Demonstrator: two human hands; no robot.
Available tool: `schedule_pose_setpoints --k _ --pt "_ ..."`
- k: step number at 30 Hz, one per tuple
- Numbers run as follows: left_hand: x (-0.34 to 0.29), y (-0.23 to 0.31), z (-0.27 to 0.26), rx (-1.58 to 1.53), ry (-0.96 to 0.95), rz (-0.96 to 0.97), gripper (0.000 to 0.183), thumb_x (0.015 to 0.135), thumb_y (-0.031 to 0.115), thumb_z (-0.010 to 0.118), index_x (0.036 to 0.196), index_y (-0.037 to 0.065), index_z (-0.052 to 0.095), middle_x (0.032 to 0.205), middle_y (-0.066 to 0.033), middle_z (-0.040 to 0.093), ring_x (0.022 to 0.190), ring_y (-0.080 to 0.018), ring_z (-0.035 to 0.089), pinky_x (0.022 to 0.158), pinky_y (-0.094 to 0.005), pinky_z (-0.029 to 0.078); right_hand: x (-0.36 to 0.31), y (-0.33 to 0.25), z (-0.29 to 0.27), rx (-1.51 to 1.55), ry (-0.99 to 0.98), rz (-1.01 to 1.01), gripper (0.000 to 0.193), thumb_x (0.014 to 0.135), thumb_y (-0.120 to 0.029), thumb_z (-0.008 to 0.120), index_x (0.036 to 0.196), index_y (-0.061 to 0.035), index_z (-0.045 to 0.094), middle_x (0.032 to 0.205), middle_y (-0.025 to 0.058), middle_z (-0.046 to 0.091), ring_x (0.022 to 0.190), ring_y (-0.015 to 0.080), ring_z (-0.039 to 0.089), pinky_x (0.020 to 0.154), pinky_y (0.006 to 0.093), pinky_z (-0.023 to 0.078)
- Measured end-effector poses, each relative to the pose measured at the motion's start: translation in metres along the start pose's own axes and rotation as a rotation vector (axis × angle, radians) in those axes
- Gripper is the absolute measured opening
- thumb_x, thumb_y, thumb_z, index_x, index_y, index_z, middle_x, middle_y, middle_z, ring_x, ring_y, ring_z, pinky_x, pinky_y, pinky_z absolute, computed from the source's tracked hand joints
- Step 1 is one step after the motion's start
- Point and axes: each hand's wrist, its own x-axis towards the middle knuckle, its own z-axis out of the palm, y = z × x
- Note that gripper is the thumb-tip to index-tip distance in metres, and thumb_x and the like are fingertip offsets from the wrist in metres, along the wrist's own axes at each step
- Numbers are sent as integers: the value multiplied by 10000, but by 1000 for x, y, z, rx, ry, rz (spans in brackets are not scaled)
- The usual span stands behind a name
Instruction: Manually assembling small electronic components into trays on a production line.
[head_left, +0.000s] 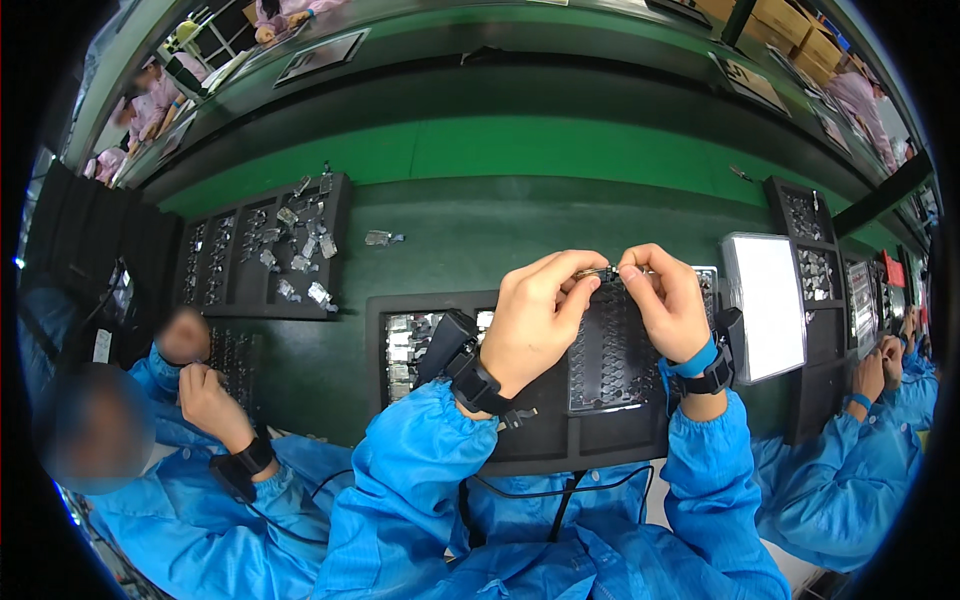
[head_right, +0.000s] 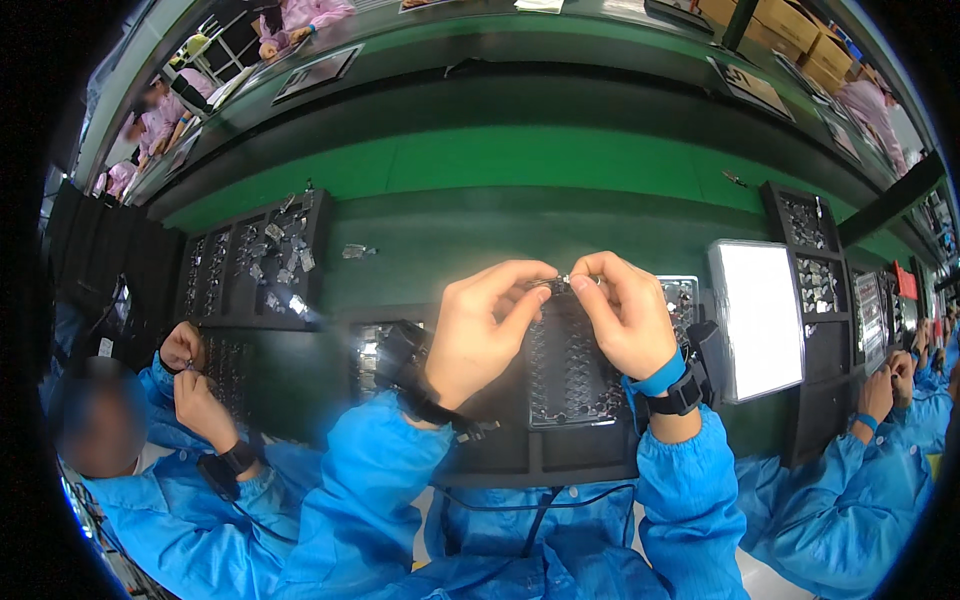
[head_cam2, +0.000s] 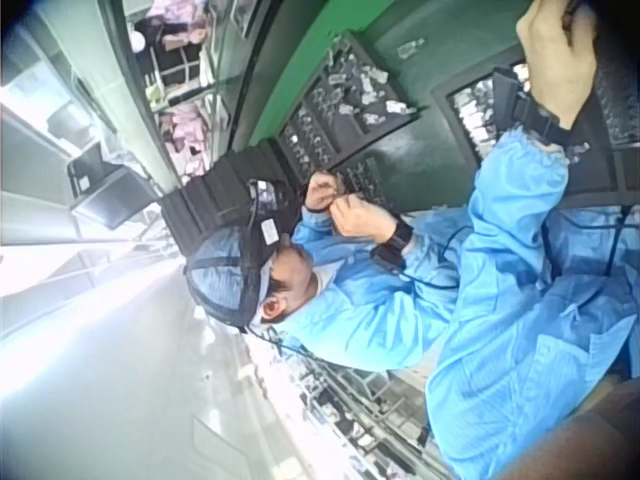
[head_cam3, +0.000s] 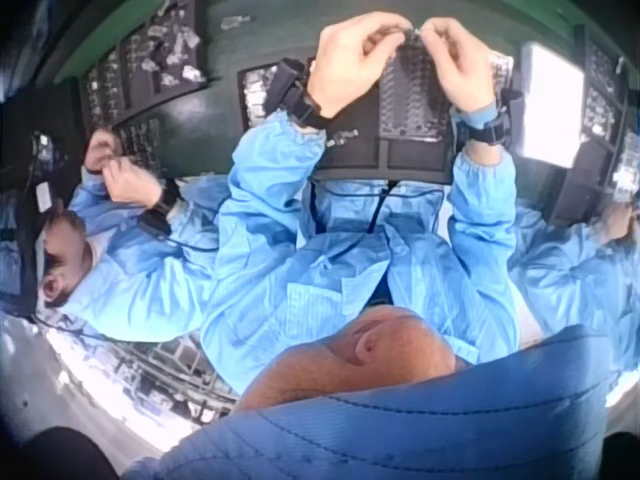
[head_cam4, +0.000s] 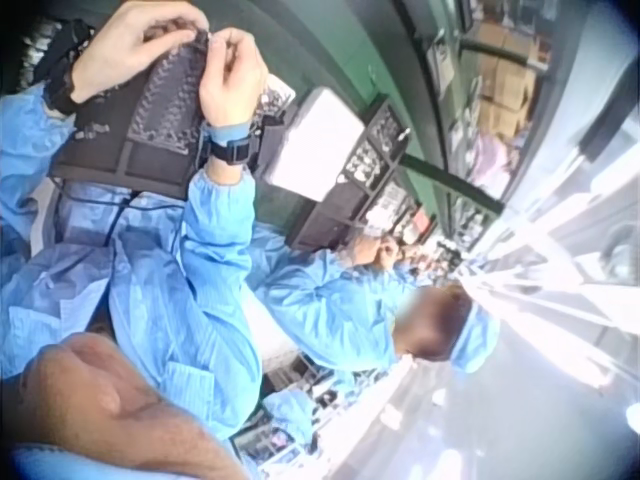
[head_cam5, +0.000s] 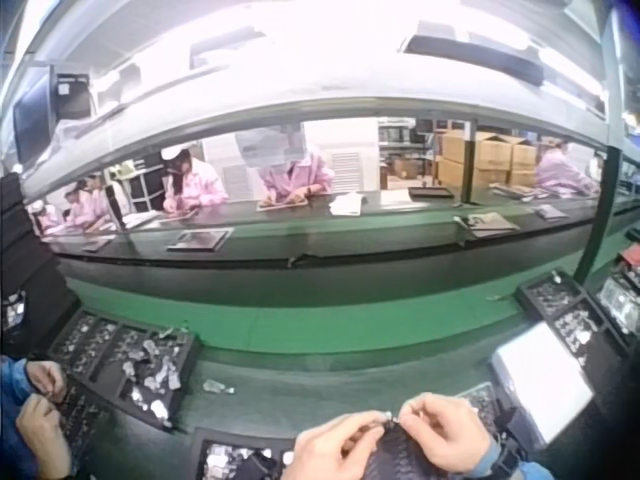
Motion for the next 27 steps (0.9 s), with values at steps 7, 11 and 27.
schedule_pose_setpoints --k 7,11,27 --pt "1 1 0 -54 -31 -39 193 942 -10 664 1131 -19 705 998 -137 741 837 -190 740 699 -297 585 0 1 0 56 9 39 125 1001 -93 629 972 27 646 699 -14 544 594 26 442 517 229 340" --pt "0 0 1 -50 -32 -63 202 934 -16 681 1133 -14 717 1017 -123 751 851 -168 740 705 -275 581 0 2 -1 21 5 30 123 993 -90 634 969 30 644 709 3 555 593 34 446 517 239 343" --pt "1 1 -1 -62 -45 -61 200 931 -30 683 1126 -12 719 1009 -108 744 830 -155 725 716 -280 588 5 10 -6 109 30 -81 86 925 -49 729 960 30 723 836 33 612 703 86 541 613 247 422"
